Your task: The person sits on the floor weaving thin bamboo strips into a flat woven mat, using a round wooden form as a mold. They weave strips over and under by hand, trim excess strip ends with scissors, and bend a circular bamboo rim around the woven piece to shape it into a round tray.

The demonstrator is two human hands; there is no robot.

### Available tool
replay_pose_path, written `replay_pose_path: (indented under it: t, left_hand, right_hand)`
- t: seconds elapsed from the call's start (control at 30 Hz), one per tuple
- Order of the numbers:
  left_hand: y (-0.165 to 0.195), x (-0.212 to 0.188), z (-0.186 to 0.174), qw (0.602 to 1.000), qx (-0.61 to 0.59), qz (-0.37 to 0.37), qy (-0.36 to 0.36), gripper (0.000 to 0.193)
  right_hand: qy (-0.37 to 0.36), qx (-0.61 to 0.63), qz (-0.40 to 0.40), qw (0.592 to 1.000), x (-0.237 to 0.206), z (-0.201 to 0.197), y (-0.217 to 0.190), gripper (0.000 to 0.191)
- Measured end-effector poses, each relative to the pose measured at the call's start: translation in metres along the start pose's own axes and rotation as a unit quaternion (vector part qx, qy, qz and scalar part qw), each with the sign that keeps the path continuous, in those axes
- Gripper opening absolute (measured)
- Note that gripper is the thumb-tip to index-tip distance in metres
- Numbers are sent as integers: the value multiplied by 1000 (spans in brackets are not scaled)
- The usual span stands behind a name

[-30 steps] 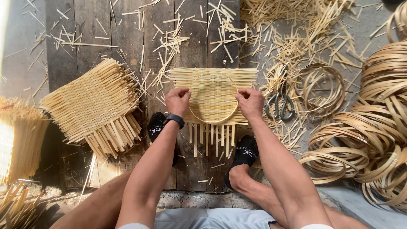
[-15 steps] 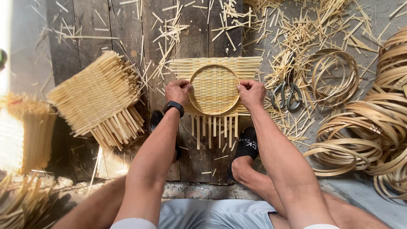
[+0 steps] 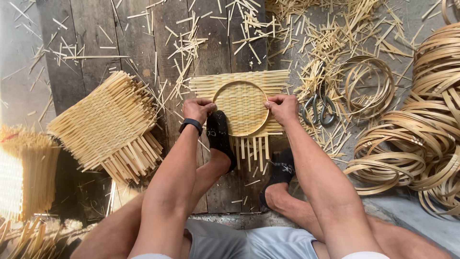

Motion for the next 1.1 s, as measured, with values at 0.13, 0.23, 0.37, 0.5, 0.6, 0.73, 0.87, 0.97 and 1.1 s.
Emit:
replay_pose_path:
  t: [0.13, 0.23, 0.37, 0.5, 0.6, 0.73, 0.87, 0.97, 1.1]
  left_hand:
    - [-10, -3, 2, 999, -29, 8, 41, 14]
    - [-20, -7, 12, 996, 8, 66, 55, 13]
    - [-25, -3, 17, 997, 18, 65, 47, 11]
    - [-14, 12, 10, 999, -2, 48, 2, 10]
    - [6, 27, 12, 978, 174, 93, -67, 16]
    - [43, 58, 48, 873, 271, 402, -48, 21]
    - [39, 86, 74, 824, 252, 506, -28, 24]
    - [23, 105, 82, 892, 167, 417, -53, 23]
    - [12, 107, 82, 907, 148, 392, -47, 22]
  right_hand:
    - [1, -6, -13, 1000, -3, 0, -1, 17]
    - [-42, 66, 34, 996, -1, 2, 16, 17]
    - [-60, 69, -34, 995, 10, 3, 22, 16]
    - [-97, 27, -33, 994, 30, -7, 8, 17]
    - [-63, -77, -27, 995, 25, -13, -14, 26]
    - [-73, -332, -342, 876, -23, 36, -54, 91]
    - [-52, -530, -402, 745, -39, 94, -48, 108]
    - [90, -461, -492, 733, -25, 105, -38, 92]
    - [87, -417, -504, 751, -18, 112, -30, 91]
Point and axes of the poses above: each hand's wrist, its own x-axis towards the middle knuckle, its own z-axis out of the palm, y = z × x, the point moved 3 cm from there along x, towards the middle knuckle, and after that the axes turned 14 degrees about z, right-handed, at the moved point
